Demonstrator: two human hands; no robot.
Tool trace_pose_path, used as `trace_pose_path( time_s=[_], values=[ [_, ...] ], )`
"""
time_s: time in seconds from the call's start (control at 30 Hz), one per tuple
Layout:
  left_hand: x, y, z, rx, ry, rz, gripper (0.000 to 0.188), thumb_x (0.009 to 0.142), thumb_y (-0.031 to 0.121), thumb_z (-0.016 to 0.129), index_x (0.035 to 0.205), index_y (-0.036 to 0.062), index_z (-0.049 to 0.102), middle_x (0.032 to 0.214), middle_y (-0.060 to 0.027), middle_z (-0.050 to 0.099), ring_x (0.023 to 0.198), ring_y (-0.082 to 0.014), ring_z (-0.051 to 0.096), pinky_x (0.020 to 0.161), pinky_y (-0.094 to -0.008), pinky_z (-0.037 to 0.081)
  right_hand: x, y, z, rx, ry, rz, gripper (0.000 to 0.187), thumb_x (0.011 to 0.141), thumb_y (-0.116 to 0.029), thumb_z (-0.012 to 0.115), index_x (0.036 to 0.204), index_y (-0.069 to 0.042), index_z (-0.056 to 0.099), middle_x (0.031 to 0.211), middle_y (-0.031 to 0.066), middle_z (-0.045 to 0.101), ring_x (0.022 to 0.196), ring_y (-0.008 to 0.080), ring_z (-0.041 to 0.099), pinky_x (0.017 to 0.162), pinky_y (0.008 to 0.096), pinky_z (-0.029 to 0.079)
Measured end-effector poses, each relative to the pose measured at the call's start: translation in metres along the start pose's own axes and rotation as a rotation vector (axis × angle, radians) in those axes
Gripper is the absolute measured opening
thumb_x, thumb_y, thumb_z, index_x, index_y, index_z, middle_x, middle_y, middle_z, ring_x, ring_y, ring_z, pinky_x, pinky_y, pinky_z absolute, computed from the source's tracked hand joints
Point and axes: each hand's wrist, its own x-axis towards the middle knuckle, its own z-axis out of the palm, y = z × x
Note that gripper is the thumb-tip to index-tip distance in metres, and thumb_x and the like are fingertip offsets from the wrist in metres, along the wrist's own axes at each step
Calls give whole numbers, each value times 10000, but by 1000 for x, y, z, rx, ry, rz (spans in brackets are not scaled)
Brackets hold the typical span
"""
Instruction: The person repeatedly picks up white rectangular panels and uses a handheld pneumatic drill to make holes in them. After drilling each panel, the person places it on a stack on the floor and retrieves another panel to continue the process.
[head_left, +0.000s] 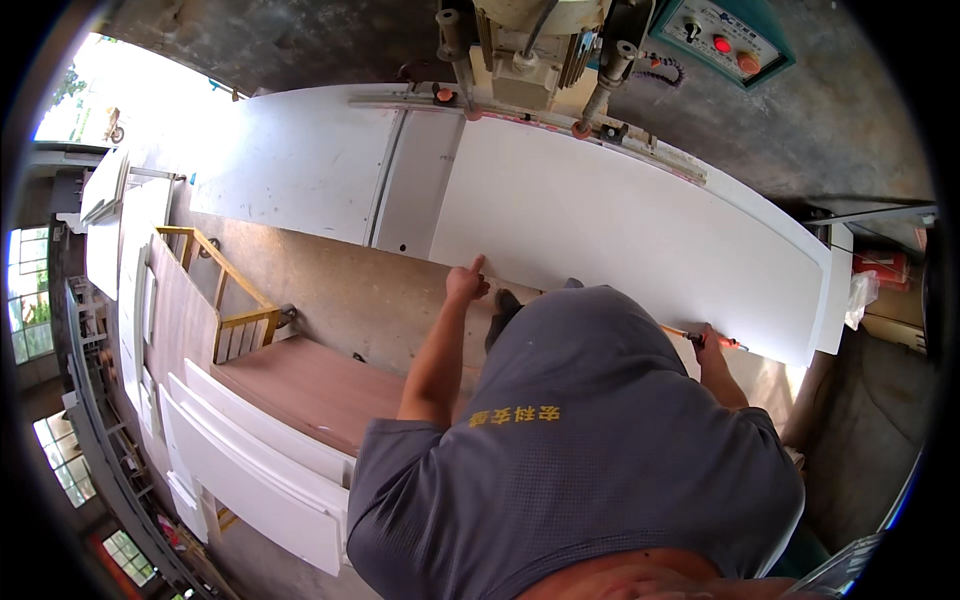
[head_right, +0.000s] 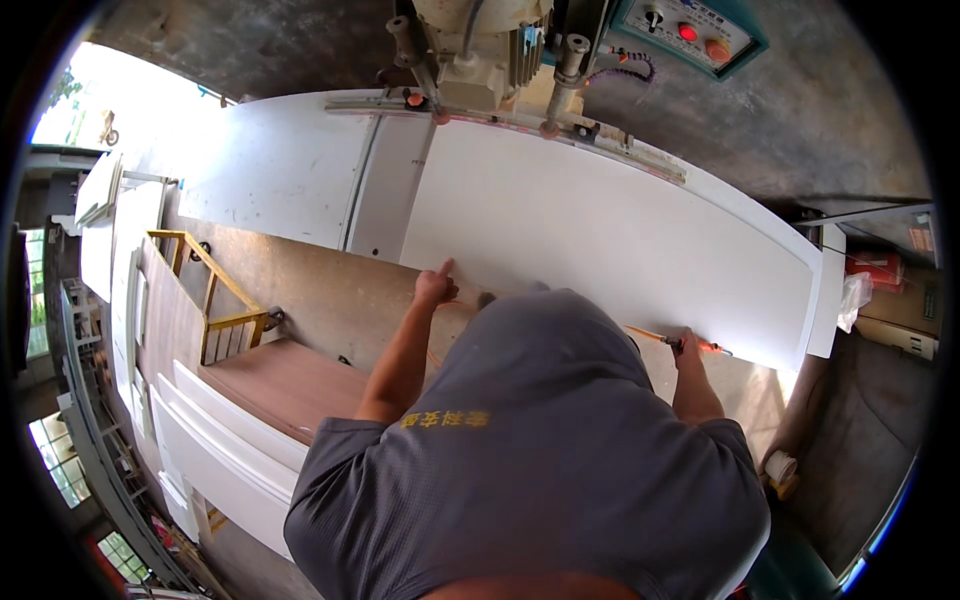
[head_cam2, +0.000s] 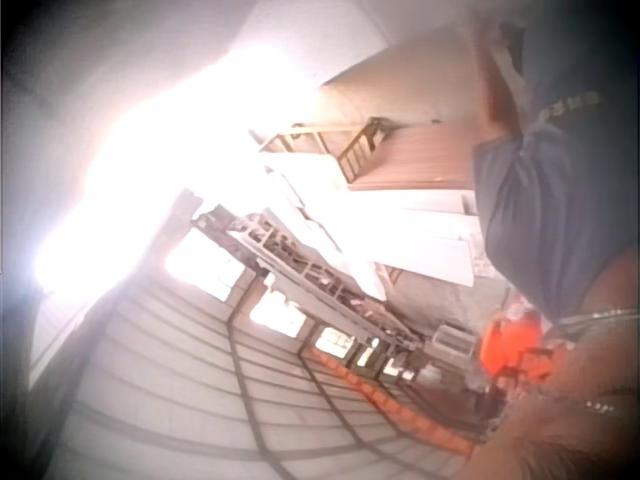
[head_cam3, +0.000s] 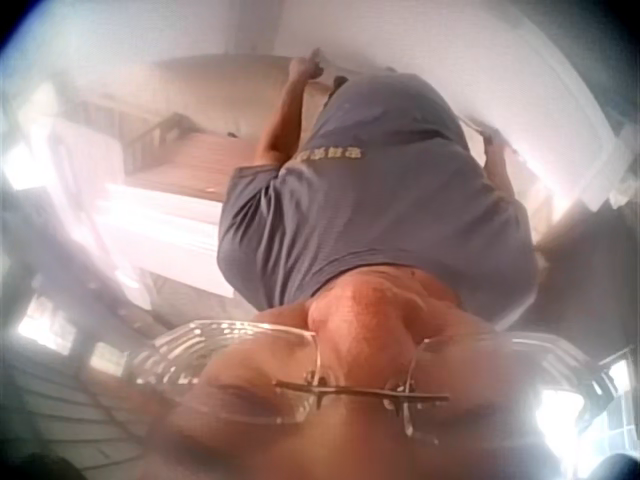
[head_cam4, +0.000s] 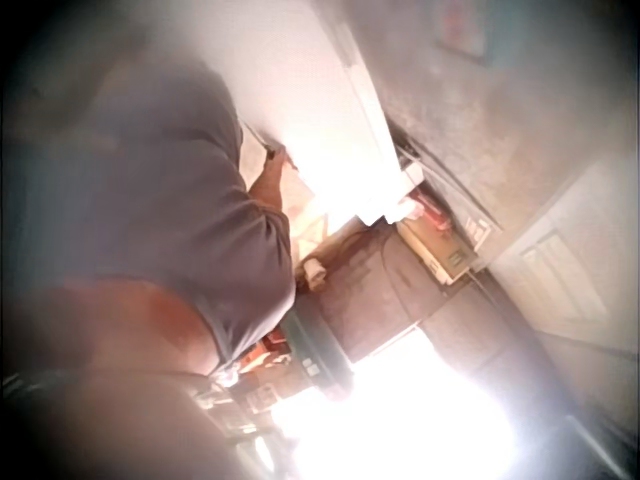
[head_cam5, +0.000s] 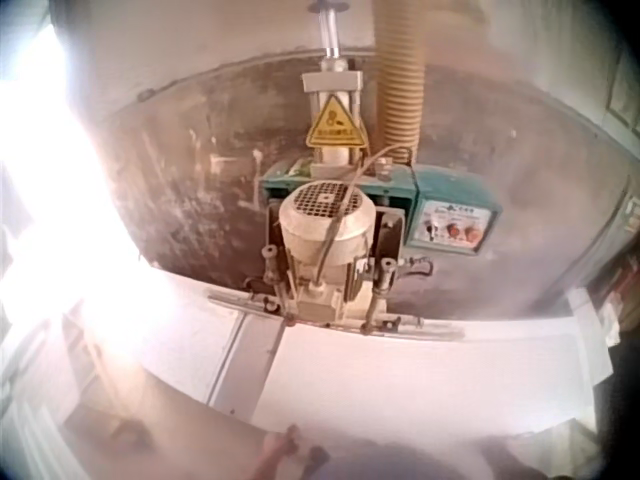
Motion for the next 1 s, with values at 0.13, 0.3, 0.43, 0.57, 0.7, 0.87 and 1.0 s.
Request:
trace_pose_path(
  time_s=[0.13, 0.3, 0.43, 0.57, 0.7, 0.87, 1.0],
  values=[
    [-1, -1, -2, 67, -4, 37, 604, 843, 506, 627, 617, -51, 561, 543, -109, 581, 428, -203, 593, 425, -297, 498, 4, -5, 6, -77, -8, -16, 223, 893, -280, 620, 871, -85, 515, 802, 60, 558, 728, 204, 593, 679, 359, 574],
    [-13, 13, -22, 401, 203, 66, 516, 768, 489, 704, 784, -20, 621, 814, -165, 648, 766, -275, 643, 680, -412, 524, 5, -5, 4, -87, 4, 22, 222, 892, -279, 622, 891, -89, 508, 780, 53, 569, 694, 192, 608, 652, 348, 577],
    [-28, 25, -50, 563, 550, 724, 753, 632, 426, 805, 1267, 133, 525, 1360, -189, 454, 1268, -326, 418, 1031, -461, 356, 13, -2, -2, -20, -76, 85, 201, 897, -273, 604, 892, -99, 504, 761, 49, 566, 682, 192, 612, 655, 356, 577],
    [-27, 48, -71, 1087, 258, 863, 1074, 550, 406, 845, 1450, 254, 280, 1515, -166, 197, 1397, -329, 195, 1124, -448, 219, 19, 7, -10, -375, -294, -334, 103, 858, -150, 555, 811, -104, 477, 706, 38, 502, 633, 179, 561, 651, 341, 568],
    [-8, 63, -71, 1076, 62, 844, 1101, 533, 417, 851, 1455, 231, 278, 1525, -163, 168, 1412, -349, 138, 1139, -476, 157, 50, -5, -7, -10, 105, 40, 119, 795, -53, 501, 724, -113, 426, 657, 29, 419, 537, 163, 464, 607, 320, 554],
    [-35, 68, -50, 1173, 130, 910, 1085, 553, 404, 843, 1456, 187, 281, 1537, -174, 97, 1427, -332, 64, 1136, -523, 83, 21, -3, -3, 19, 81, 29, 175, 796, -67, 596, 924, -74, 476, 811, 57, 509, 719, 201, 564, 683, 327, 556],
    [-47, 46, 38, 1182, -194, 1152, 962, 627, 385, 810, 1435, 191, 324, 1542, -143, 95, 1424, -363, 38, 1137, -533, 67, -28, -11, -2, -45, 313, -347, 276, 785, -55, 593, 1039, 3, 501, 906, 130, 577, 664, 231, 622, 582, 360, 546]
  ],
)
